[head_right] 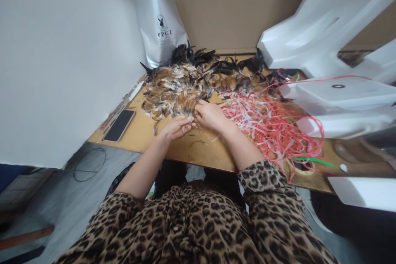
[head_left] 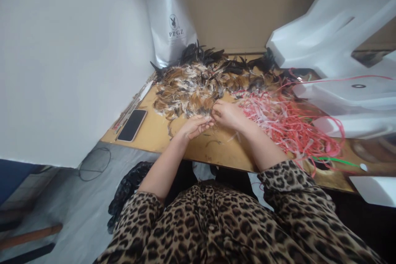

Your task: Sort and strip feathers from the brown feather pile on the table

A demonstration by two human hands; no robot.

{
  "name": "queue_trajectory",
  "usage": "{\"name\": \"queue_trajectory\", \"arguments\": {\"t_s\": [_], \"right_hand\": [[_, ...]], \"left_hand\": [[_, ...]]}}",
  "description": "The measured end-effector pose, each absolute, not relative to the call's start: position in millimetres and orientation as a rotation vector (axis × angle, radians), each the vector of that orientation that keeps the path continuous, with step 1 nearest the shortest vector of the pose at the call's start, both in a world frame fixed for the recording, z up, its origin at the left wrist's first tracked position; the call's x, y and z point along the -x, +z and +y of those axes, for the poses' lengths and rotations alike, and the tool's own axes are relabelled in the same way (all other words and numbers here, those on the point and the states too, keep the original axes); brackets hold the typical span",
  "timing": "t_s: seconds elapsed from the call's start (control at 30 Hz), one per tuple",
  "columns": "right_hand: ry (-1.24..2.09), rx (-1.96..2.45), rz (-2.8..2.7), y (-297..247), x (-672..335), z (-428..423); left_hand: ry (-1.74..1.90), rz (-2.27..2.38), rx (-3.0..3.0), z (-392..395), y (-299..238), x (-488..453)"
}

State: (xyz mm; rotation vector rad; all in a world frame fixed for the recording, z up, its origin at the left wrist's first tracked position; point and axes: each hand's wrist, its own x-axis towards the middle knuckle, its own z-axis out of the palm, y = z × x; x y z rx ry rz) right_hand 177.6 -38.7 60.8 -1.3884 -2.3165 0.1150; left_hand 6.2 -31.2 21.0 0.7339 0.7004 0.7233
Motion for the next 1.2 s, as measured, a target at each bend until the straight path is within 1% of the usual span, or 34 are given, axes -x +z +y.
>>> {"name": "queue_trajectory", "arguments": {"t_s": [0.1,0.27,0.3,0.37,0.43,0.6,0.83,1.03,1.2], "right_hand": [[0.373,1.303,-2.207,56,-179,-37],[1.289,1.237,-1.724,48,-182,-34],[1.43,1.209,-1.643,48,-182,-35],[1.609,1.145,-1.549,48,-183,-36],[1.699,1.076,-1.525,47,-183,-37],[1.729,1.016,-1.532,41,-184,-34],[1.634,1.126,-1.589,36,-185,-30],[1.486,1.137,-1.639,39,-183,-31],[1.431,1.145,-1.392,39,-183,-31]], "left_hand": [[0.734,0.738,-0.74,-30,23,-6],[0.795,0.731,-0.698,-30,25,-2],[0.79,0.721,-0.696,-30,25,0],[0.773,0.704,-0.701,-30,25,1],[0.765,0.697,-0.706,-31,25,3],[0.767,0.716,-0.681,-34,28,3],[0.747,0.743,-0.686,-35,29,1],[0.747,0.7,-0.684,-30,24,2],[0.779,0.654,-0.581,-28,19,7]]}}
